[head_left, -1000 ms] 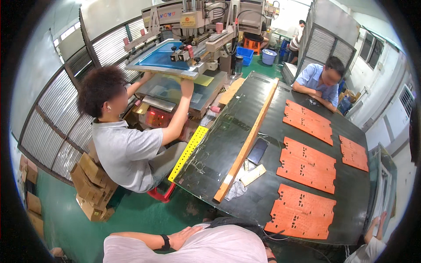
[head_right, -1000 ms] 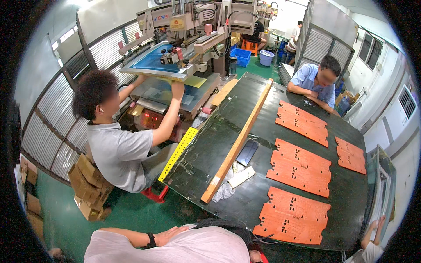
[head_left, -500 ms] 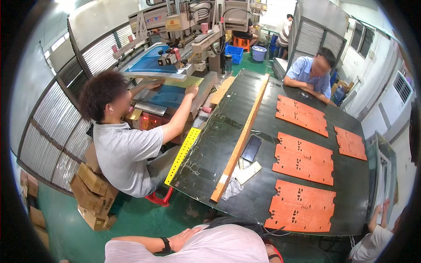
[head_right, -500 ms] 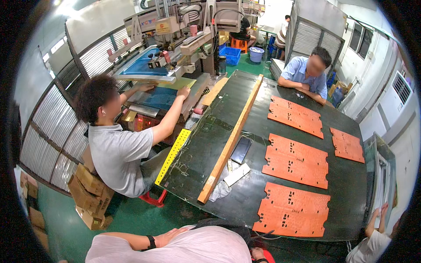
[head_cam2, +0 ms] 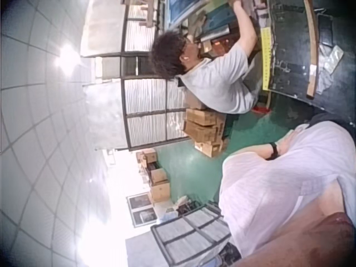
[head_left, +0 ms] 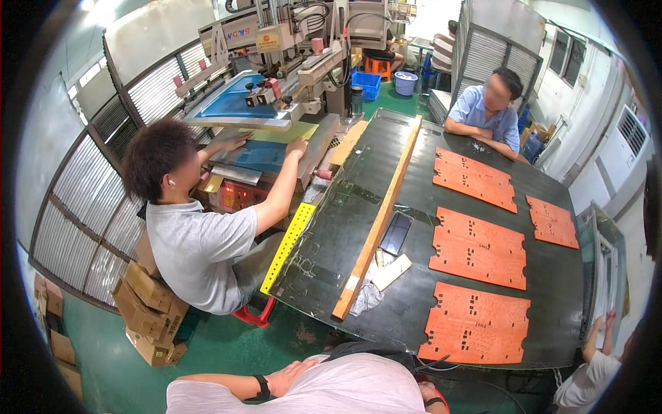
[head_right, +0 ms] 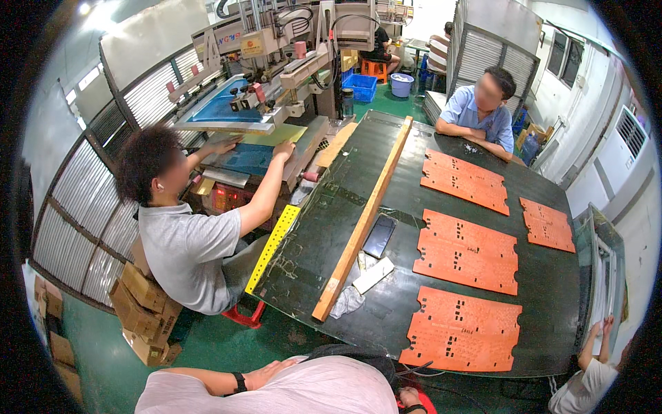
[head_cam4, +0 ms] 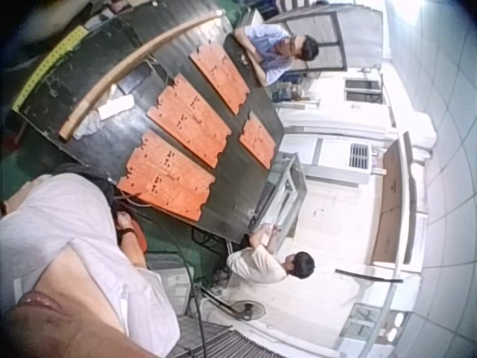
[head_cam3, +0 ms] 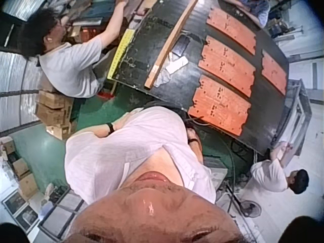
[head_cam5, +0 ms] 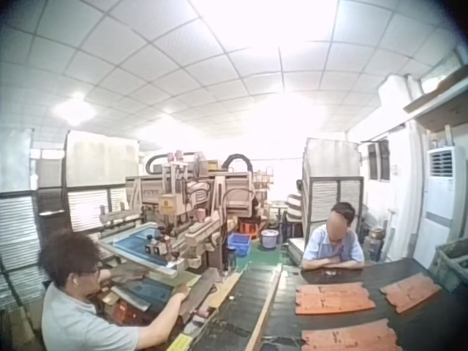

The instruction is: Manually applying flexible circuit membranes onto base panels and stacking the finished assemblies.

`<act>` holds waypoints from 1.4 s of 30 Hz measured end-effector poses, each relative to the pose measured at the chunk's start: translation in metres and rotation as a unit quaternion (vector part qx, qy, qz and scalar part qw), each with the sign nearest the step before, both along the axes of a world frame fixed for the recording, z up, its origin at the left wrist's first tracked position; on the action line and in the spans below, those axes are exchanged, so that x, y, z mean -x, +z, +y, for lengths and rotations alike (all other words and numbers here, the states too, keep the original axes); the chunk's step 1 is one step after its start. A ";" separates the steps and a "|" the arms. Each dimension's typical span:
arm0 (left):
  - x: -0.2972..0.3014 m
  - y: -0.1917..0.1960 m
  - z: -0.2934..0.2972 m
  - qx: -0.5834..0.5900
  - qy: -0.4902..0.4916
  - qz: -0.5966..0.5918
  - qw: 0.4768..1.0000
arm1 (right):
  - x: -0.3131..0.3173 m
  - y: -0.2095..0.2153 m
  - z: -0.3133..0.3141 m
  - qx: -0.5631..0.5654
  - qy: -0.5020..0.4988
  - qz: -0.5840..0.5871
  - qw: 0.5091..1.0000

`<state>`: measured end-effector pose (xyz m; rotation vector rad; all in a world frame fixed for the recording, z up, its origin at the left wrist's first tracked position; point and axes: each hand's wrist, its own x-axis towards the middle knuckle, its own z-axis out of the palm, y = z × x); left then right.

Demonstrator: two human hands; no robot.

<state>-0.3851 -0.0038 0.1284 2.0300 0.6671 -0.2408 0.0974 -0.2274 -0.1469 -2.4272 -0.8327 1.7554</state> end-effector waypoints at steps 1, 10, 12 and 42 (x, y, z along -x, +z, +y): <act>-0.002 -0.001 0.004 0.002 -0.006 -0.003 1.000 | -0.001 -0.017 -0.009 0.002 -0.006 -0.003 1.000; 0.008 -0.022 -0.002 0.009 0.037 -0.066 0.997 | 0.012 0.024 0.010 -0.011 0.043 -0.019 0.999; 0.006 -0.014 -0.004 0.023 0.028 -0.018 0.999 | 0.022 0.048 0.016 -0.101 -0.075 -0.045 0.991; -0.002 0.001 0.007 0.037 0.007 -0.006 0.999 | 0.030 0.081 0.022 -0.019 -0.152 -0.058 0.986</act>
